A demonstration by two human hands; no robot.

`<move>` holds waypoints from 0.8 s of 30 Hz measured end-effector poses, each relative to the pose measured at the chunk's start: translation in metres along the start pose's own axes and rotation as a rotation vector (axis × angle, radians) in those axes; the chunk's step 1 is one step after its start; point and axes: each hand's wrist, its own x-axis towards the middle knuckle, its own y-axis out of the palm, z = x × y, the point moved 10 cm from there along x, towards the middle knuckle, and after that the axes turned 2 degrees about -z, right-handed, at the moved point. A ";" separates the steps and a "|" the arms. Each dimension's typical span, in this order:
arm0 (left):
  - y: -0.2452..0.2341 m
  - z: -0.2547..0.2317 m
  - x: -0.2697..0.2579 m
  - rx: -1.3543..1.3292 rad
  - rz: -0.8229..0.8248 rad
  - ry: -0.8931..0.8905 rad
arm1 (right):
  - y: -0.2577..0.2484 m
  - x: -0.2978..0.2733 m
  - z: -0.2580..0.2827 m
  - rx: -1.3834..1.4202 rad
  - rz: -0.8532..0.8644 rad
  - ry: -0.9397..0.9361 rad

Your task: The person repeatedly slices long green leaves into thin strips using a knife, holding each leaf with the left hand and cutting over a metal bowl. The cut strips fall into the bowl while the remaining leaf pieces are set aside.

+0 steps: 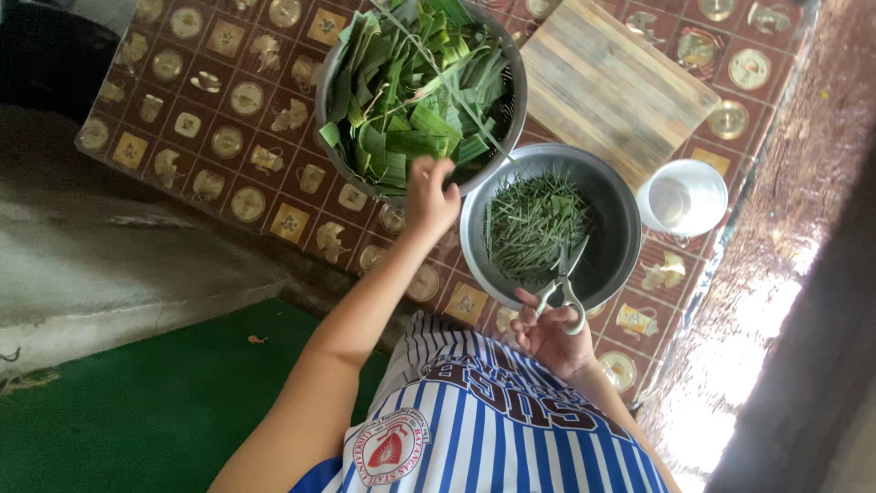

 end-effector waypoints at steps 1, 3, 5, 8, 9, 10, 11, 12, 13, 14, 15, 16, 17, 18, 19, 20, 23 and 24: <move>0.003 0.013 0.016 0.055 0.011 -0.045 | 0.009 0.002 0.002 -0.001 0.085 0.001; 0.008 0.035 0.039 0.164 0.034 -0.133 | 0.028 0.006 0.007 -0.002 0.254 0.004; 0.010 0.046 0.044 0.152 0.029 -0.167 | 0.047 0.007 0.009 0.054 0.411 0.045; 0.008 0.049 0.044 0.129 -0.060 -0.107 | 0.067 0.007 0.014 0.013 0.537 0.081; 0.007 0.049 0.040 0.123 -0.101 -0.072 | 0.071 0.007 0.015 -0.020 0.561 0.092; 0.006 0.053 0.036 0.099 -0.129 -0.078 | 0.073 0.009 0.016 -0.035 0.543 0.092; 0.004 0.058 0.032 0.077 -0.158 -0.086 | 0.075 0.011 0.017 -0.050 0.526 0.095; 0.002 0.063 0.029 0.056 -0.186 -0.093 | 0.075 0.012 0.017 -0.064 0.510 0.098; 0.000 0.069 0.028 0.059 -0.183 -0.107 | 0.075 0.016 0.017 -0.047 0.475 0.088; -0.002 0.074 0.026 0.063 -0.181 -0.122 | 0.073 0.019 0.017 -0.030 0.440 0.079; -0.005 0.079 0.025 0.066 -0.179 -0.135 | 0.070 0.022 0.017 -0.014 0.406 0.069; -0.014 0.079 0.023 0.060 -0.221 -0.108 | 0.066 0.023 0.014 0.003 0.363 0.078; -0.024 0.077 0.021 0.053 -0.263 -0.079 | 0.061 0.024 0.012 0.019 0.320 0.086; -0.035 0.074 0.018 0.046 -0.305 -0.051 | 0.055 0.026 0.011 0.035 0.277 0.093; -0.042 0.075 0.015 -0.011 -0.307 -0.067 | 0.053 0.026 0.010 0.034 0.275 0.093; -0.049 0.075 0.012 -0.068 -0.308 -0.084 | 0.051 0.026 0.009 0.033 0.273 0.092; -0.057 0.070 0.004 -0.314 -0.230 -0.202 | 0.046 0.022 0.010 0.017 0.298 0.071; -0.056 0.065 0.002 -0.409 -0.189 -0.251 | 0.046 0.020 0.012 0.009 0.313 0.060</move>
